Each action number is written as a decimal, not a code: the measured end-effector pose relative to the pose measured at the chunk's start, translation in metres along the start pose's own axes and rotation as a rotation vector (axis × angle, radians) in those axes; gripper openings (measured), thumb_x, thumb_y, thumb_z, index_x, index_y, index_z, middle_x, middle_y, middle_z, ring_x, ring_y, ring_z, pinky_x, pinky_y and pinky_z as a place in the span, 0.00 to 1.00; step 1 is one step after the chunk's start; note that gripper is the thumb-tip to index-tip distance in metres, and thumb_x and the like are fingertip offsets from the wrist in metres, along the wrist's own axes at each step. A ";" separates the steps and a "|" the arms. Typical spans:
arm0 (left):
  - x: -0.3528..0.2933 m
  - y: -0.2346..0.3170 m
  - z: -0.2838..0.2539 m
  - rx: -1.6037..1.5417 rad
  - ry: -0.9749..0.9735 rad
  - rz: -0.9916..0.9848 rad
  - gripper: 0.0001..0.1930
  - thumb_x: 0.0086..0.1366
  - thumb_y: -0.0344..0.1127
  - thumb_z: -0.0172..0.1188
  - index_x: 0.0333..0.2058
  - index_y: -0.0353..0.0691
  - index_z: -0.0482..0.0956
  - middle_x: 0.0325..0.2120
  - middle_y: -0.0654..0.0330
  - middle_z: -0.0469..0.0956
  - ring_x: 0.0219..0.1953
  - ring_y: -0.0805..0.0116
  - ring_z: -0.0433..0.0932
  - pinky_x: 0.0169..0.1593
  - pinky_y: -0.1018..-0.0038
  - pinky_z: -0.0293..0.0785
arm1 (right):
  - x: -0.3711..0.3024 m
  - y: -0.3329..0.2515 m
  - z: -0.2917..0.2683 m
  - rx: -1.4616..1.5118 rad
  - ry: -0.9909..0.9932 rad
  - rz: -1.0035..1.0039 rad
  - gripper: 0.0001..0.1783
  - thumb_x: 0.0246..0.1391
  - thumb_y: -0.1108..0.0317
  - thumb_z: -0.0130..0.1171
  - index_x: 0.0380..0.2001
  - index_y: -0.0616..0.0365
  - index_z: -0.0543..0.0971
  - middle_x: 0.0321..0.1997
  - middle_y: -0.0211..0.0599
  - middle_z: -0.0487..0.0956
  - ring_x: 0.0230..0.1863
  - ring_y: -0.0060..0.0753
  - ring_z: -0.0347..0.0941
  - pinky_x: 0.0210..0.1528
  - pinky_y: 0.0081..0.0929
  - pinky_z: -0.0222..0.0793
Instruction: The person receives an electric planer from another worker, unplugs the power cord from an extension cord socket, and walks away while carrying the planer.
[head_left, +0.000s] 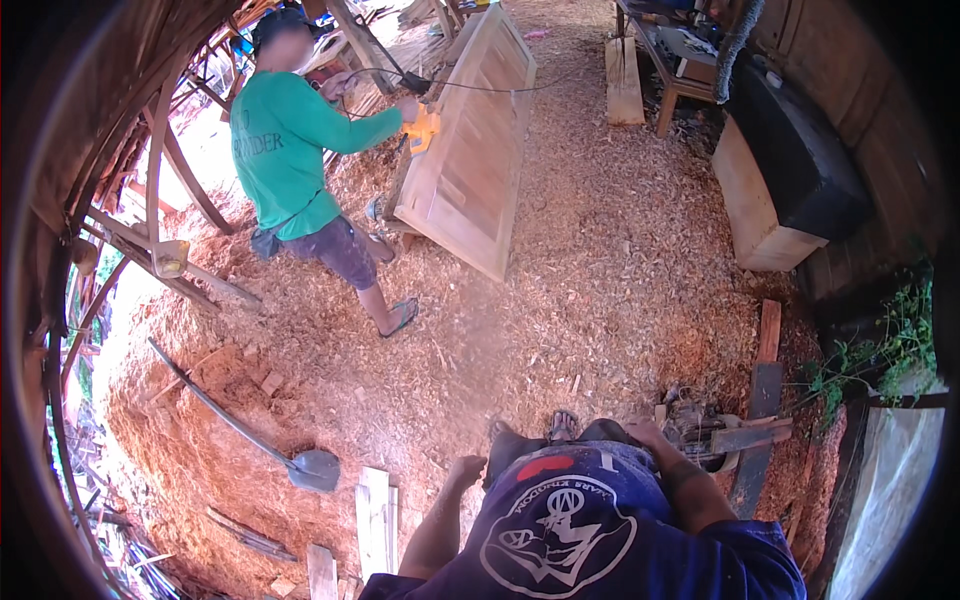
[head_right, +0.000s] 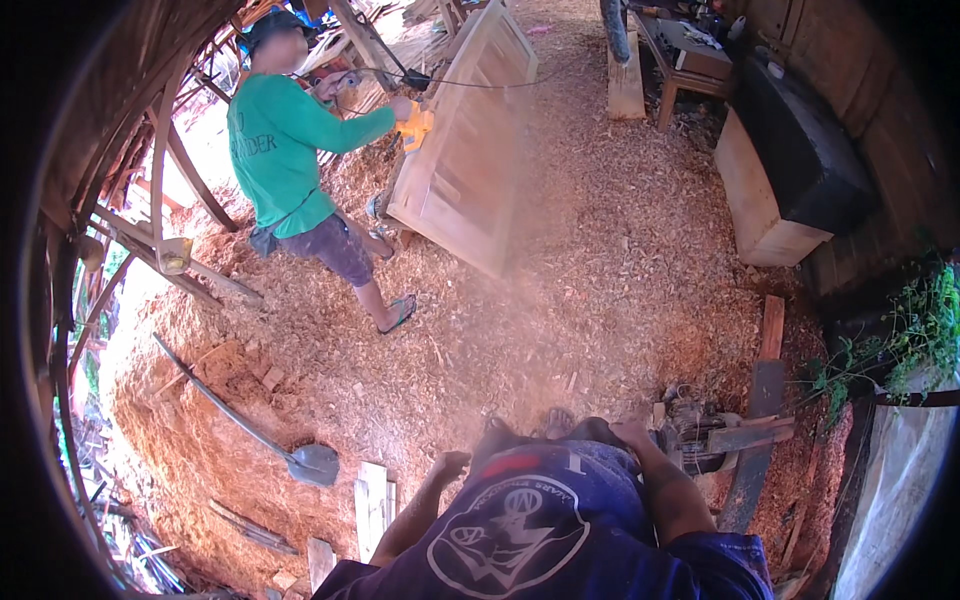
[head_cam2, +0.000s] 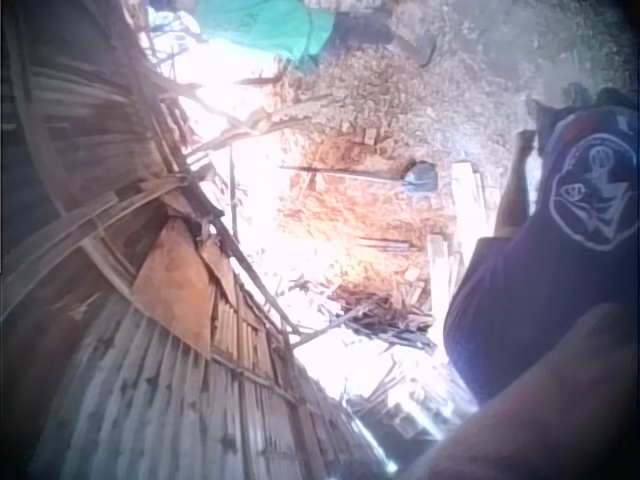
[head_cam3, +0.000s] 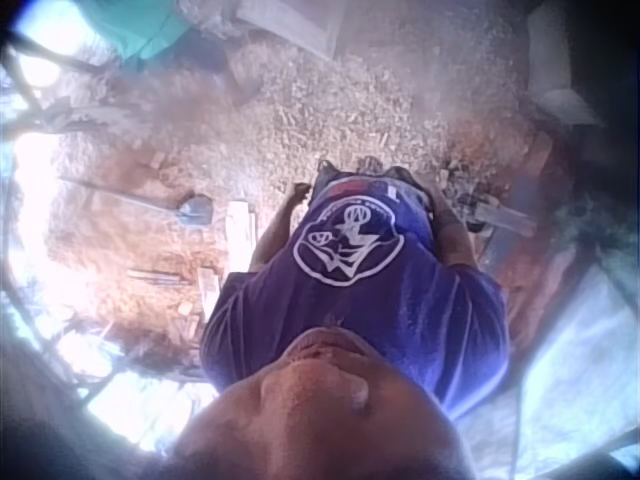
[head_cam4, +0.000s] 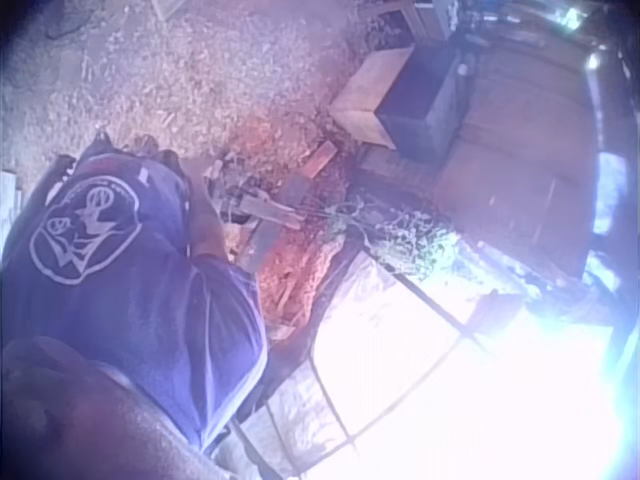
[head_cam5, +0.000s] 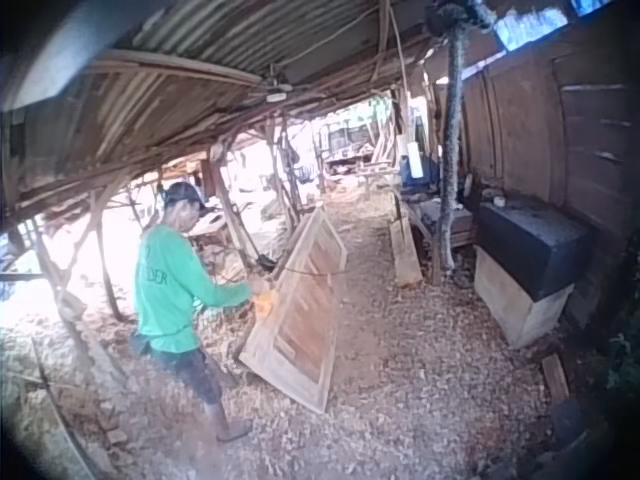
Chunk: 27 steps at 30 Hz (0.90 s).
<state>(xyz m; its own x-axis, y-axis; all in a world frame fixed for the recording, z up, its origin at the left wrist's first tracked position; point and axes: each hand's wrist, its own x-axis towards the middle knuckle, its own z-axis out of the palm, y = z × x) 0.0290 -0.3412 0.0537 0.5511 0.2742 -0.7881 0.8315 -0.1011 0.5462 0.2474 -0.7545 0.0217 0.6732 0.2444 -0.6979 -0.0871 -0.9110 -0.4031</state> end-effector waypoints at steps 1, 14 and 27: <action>-0.001 0.000 0.001 0.008 -0.007 -0.003 0.17 0.57 0.45 0.51 0.27 0.34 0.77 0.20 0.58 0.75 0.20 0.71 0.73 0.23 0.74 0.68 | 0.000 0.001 0.000 0.000 0.001 -0.006 0.19 0.43 0.54 0.47 0.34 0.51 0.79 0.38 0.46 0.77 0.43 0.47 0.73 0.47 0.36 0.67; 0.005 -0.002 0.003 -0.002 -0.019 -0.019 0.16 0.56 0.45 0.52 0.27 0.35 0.77 0.20 0.59 0.75 0.20 0.71 0.74 0.23 0.74 0.68 | 0.019 0.023 0.018 0.041 0.021 -0.035 0.17 0.43 0.58 0.48 0.29 0.55 0.80 0.28 0.42 0.79 0.32 0.37 0.76 0.37 0.31 0.70; 0.004 0.006 -0.002 0.011 -0.054 0.107 0.13 0.57 0.39 0.51 0.27 0.34 0.76 0.20 0.59 0.75 0.20 0.72 0.73 0.22 0.75 0.68 | 0.023 0.023 0.016 0.058 0.068 -0.101 0.15 0.44 0.58 0.50 0.28 0.56 0.80 0.26 0.40 0.79 0.29 0.35 0.77 0.33 0.31 0.70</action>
<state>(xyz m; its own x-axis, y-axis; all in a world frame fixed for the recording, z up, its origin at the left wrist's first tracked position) 0.0361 -0.3385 0.0542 0.6396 0.2095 -0.7396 0.7682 -0.1379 0.6252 0.2497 -0.7643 -0.0129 0.7287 0.3092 -0.6110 -0.0573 -0.8616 -0.5043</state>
